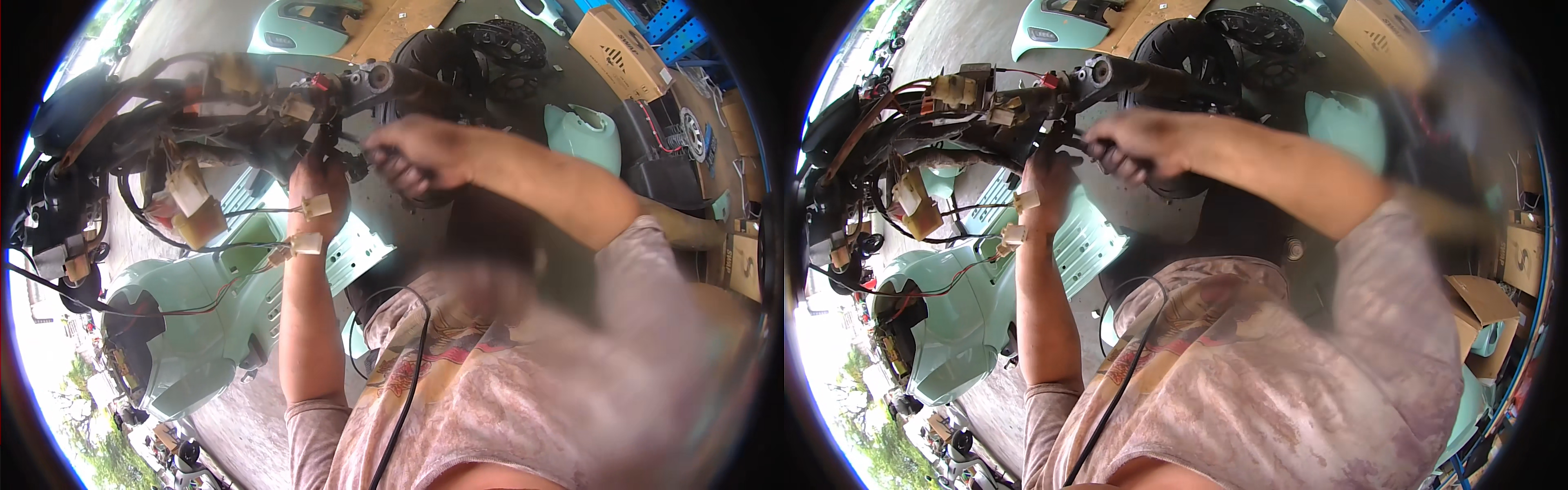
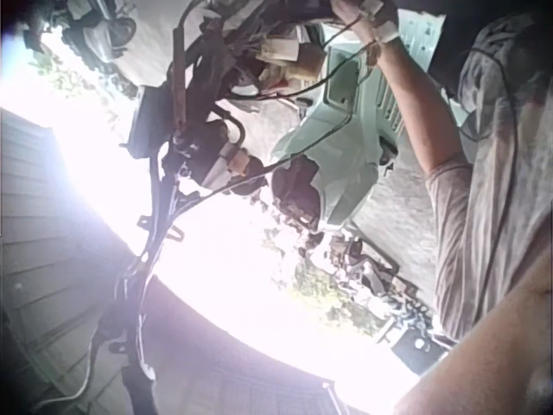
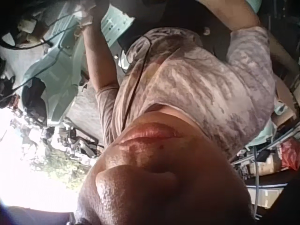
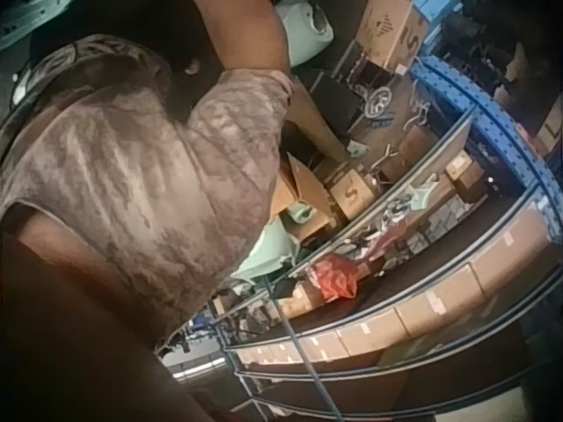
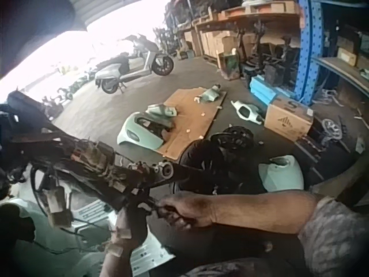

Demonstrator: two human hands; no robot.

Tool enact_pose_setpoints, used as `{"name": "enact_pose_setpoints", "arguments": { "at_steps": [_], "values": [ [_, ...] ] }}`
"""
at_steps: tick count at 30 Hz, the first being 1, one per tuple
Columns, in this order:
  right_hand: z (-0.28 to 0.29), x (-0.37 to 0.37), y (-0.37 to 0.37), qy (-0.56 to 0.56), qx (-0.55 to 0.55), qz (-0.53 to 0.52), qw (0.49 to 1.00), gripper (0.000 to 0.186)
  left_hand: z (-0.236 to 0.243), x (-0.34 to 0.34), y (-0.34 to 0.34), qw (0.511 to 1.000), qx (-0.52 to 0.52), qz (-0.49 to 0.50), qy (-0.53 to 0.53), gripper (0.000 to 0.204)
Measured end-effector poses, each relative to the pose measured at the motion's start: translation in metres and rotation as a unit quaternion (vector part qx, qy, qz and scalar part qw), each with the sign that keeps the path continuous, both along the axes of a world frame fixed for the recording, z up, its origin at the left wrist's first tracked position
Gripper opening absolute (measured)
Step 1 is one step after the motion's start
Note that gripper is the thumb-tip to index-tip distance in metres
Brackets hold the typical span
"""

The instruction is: The person works on the internal components and wiring of a scooter, using a wrench to loosen fasteners and handling a plastic body panel to fit a rubber grommet before positioning the panel on the frame.

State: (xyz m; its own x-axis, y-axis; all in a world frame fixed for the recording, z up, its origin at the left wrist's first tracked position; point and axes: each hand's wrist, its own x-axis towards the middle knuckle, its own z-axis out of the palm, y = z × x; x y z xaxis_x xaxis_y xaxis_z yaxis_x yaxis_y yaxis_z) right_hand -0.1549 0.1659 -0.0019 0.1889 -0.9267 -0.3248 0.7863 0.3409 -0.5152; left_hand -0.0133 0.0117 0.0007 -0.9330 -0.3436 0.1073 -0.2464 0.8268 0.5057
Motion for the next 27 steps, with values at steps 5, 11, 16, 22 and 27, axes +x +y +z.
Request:
{"name": "enact_pose_setpoints", "arguments": {
  "at_steps": [5, 11, 16, 22, 27],
  "values": [
    [0.033, 0.014, -0.004, 0.311, 0.000, -0.012, 0.950, 0.029, 0.008, -0.003, 0.018, 0.977, 0.179, 0.097, 0.059, 0.036],
    [-0.040, 0.080, -0.022, 0.508, -0.142, -0.118, 0.841, 0.018, -0.010, 0.015, 0.001, 0.991, -0.068, -0.049, 0.105, 0.030],
    [-0.064, 0.085, -0.071, 0.602, -0.197, -0.161, 0.757, 0.026, 0.003, 0.010, -0.003, 0.989, -0.100, -0.089, 0.071, 0.032],
    [-0.031, 0.095, -0.074, 0.364, -0.031, -0.156, 0.918, 0.025, 0.023, 0.006, -0.008, 1.000, 0.013, 0.002, -0.025, 0.041],
    [0.007, 0.001, -0.002, 0.139, 0.032, -0.008, 0.990, 0.024, 0.020, -0.005, 0.018, 0.996, 0.035, 0.071, -0.038, 0.038]
  ]
}}
